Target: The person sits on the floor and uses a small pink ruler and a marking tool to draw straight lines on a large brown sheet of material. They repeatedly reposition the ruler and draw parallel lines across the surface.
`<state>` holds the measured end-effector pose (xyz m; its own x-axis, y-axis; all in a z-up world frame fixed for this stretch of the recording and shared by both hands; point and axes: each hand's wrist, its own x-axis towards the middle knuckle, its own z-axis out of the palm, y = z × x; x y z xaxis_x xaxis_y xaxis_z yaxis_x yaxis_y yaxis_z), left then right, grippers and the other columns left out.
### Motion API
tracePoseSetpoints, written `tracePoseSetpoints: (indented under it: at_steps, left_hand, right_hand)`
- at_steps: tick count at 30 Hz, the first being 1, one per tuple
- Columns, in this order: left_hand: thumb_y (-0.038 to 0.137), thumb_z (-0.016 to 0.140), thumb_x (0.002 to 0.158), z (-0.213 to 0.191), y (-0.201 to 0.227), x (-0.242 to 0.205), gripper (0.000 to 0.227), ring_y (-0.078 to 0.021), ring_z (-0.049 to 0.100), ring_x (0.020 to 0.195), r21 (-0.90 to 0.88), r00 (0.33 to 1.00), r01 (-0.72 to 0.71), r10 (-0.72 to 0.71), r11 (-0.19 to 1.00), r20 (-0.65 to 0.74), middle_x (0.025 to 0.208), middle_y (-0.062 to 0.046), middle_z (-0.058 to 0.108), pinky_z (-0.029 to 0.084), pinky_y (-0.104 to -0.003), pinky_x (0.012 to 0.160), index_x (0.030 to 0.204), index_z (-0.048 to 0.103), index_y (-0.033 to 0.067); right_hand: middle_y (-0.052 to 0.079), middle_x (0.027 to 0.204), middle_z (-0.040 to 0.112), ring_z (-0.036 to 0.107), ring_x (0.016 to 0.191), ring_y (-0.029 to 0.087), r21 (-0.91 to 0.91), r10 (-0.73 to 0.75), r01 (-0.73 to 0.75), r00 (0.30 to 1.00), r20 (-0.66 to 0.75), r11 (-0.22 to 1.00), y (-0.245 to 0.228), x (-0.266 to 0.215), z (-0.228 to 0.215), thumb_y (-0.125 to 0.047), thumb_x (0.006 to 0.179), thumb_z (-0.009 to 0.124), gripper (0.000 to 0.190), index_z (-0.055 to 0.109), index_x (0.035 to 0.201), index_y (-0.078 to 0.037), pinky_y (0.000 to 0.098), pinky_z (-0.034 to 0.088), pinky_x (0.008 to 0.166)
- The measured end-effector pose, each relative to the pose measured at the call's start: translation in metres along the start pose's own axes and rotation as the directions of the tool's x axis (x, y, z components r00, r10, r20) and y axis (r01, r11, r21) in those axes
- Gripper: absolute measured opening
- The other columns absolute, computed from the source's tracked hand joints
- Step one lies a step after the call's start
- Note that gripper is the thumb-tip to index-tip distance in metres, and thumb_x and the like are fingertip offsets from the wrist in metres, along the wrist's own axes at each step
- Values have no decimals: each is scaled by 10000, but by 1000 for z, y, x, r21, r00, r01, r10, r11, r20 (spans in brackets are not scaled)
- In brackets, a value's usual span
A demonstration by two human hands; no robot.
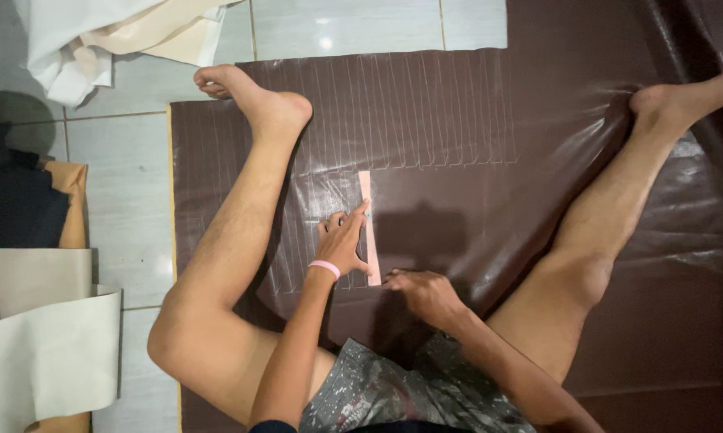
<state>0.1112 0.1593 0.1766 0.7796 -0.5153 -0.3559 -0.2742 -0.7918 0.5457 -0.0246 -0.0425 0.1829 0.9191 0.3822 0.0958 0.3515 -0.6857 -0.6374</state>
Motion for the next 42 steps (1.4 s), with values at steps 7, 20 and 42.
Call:
tracePoseSetpoints:
  at_steps: [7,20,42]
  left_hand:
    - [339,1046,324,3,-8,0,1536,-264,433,1345,-78,1000,2,-2,997,9,1299,39,596,262,-527,1130,1602,199,264]
    - [483,1033,391,14,3,3,1312,-370,309,1439,24,991,-136,136,990,10,1596,52,400,250,-565,1154,1492,350,277]
    - [598,951,433,23,-8,8,1199,-366,268,1449,-62,993,-36,29,997,-117,1704,-9,138,254,-556,1157,1509,462,396]
  right_hand:
    - [119,1093,748,750,939,304,178,239,-201,944,-226,963,15,66,-14,50,893,582,333,677,1181,-87,388,612,775]
    - [95,1060,634,607,950,269,58,257,-250,935,-244,966,38,36,-15,-65,1084,585,57,601,1129,-95,354,533,887]
    - [68,1369,400,426,1235,283,-229,404,-364,901,158,903,47,17,4,-579,724,822,883,449,1508,-421,477,338,998]
